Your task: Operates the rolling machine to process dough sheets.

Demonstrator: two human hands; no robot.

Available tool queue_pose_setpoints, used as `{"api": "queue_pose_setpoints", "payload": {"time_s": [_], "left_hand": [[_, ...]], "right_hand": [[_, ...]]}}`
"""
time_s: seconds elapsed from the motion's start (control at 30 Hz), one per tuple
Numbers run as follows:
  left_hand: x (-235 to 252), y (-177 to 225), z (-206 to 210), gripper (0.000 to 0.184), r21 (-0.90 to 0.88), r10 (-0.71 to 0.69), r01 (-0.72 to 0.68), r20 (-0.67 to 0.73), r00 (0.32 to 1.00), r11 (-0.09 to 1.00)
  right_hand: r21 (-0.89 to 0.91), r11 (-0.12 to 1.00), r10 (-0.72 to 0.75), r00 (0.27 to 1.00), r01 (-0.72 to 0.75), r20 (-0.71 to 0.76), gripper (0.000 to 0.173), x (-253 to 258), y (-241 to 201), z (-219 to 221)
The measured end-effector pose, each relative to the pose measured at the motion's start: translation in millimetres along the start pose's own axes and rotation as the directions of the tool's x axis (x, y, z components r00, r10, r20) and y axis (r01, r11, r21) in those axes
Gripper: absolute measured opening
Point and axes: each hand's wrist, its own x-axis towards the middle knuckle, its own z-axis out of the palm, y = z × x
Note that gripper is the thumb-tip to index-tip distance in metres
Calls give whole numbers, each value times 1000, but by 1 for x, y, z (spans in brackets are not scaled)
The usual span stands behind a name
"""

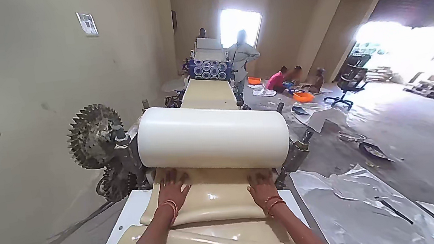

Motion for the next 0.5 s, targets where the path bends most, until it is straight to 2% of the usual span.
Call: {"api": "queue_pose_setpoints", "payload": {"time_s": [0.27, 0.37, 0.43, 0.5], "left_hand": [[0, 1, 0, 63, -33, 6, -6, 4, 1000, 999], [-5, -1, -10, 62, -47, 50, -46, 76, 996, 998], [-15, 0, -24, 57, -104, 86, -74, 108, 990, 992], [-24, -1, -32, 57, -186, 35, -25, 51, 998, 982]], "right_hand": [[25, 998, 65, 997, -64, -29, 59, 12, -9, 4], [36, 995, 94, 995, -93, -27, 59, 14, -14, 5], [23, 995, 99, 995, -98, -25, 59, 15, -15, 5], [6, 997, 81, 995, -81, -54, 60, 16, -16, 7]]}}
